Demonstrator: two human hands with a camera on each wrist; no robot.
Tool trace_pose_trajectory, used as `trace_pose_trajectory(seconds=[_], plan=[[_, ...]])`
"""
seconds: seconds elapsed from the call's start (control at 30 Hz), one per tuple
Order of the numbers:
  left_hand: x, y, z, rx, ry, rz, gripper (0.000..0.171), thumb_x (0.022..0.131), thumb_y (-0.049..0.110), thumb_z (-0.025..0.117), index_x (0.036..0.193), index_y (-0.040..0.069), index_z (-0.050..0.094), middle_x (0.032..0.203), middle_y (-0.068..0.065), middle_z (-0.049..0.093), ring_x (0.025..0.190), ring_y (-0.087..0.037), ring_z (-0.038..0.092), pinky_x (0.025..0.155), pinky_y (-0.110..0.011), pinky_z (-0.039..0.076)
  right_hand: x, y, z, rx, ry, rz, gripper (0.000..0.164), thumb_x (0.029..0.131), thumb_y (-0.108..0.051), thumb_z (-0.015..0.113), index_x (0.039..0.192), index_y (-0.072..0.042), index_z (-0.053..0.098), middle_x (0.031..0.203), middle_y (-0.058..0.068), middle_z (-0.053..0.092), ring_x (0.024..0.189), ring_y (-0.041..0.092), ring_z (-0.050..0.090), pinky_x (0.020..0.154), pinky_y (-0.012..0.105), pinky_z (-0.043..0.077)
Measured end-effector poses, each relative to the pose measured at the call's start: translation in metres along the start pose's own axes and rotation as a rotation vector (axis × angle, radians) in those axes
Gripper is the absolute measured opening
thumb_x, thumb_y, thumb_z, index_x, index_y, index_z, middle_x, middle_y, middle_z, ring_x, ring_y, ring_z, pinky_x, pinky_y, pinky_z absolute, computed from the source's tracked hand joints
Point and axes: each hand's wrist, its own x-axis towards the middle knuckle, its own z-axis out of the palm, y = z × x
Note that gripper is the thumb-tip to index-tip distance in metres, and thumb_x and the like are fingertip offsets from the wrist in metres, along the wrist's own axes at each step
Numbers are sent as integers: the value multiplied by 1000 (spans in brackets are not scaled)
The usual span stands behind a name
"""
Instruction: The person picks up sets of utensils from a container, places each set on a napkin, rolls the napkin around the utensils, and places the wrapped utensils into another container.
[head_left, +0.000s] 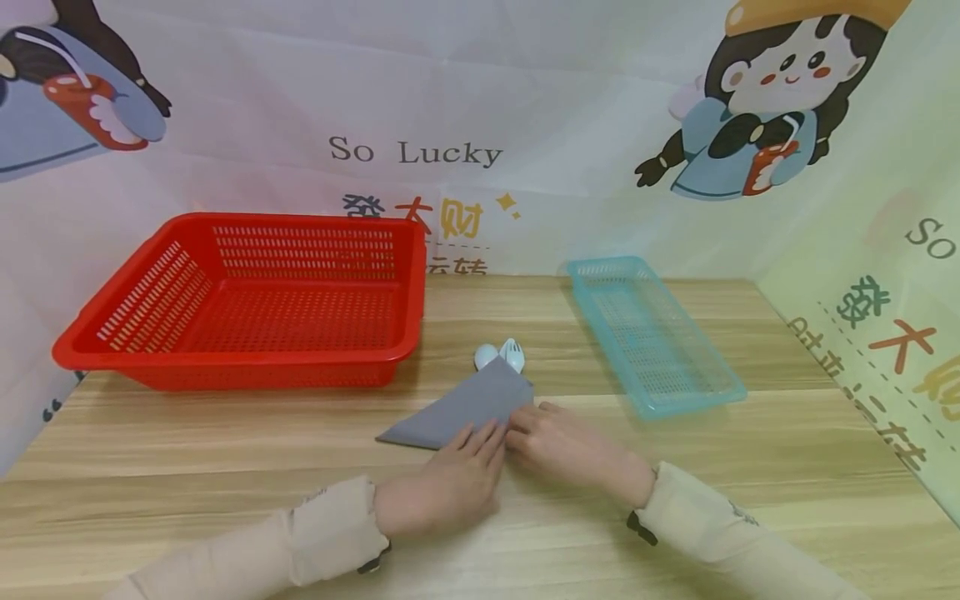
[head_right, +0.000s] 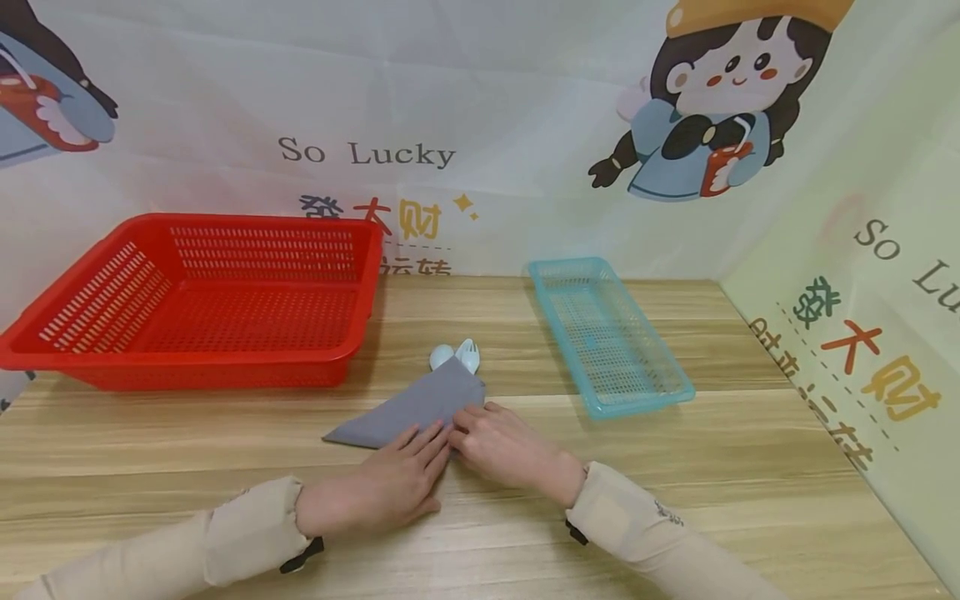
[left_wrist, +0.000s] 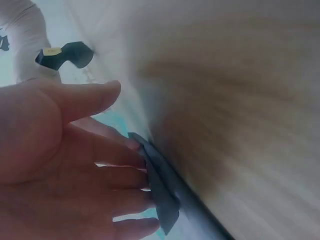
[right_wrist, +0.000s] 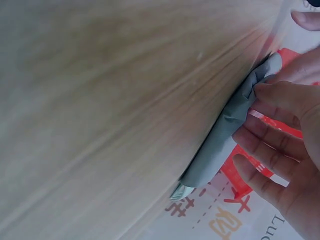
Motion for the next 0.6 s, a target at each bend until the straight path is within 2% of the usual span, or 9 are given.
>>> trace_pose_trajectory(seconds=[0.17,0.3,0.43,0.53,0.6], plan=[[-1,0,4,-86,-28,-13,63,91,39,43,137,-1,27,145,-16,20,134,-28,17,107,-39,19,-4,-2,0,-12,22,5,17,84,-23,60,94,-11,66,85,-3,57,80,9,53,69,23,46],[-1,0,5,-156,-52,-18,65,91,40,43,137,-3,25,146,-18,15,134,-29,12,107,-38,18,-13,-8,-1,-48,42,-2,24,84,-17,59,103,-5,64,101,6,61,95,16,57,79,26,48],[-1,1,4,-174,-70,-29,66,91,41,43,137,-3,26,146,-18,13,134,-30,11,107,-38,18,-23,-16,-2,-122,2,1,34,82,-11,57,113,5,56,119,20,54,111,28,51,92,34,42],[-1,1,3,-197,-79,-36,66,91,41,42,137,-3,26,146,-18,13,134,-30,11,107,-38,18,-29,-21,-4,-170,-56,13,36,83,-8,55,116,7,54,122,24,50,116,32,46,95,36,39],[0,1,3,-204,-69,-37,66,92,42,41,137,-3,26,146,-18,14,134,-30,13,107,-39,19,-31,-24,-5,-164,-87,26,36,84,-7,53,117,9,52,123,25,48,117,33,44,96,37,38]])
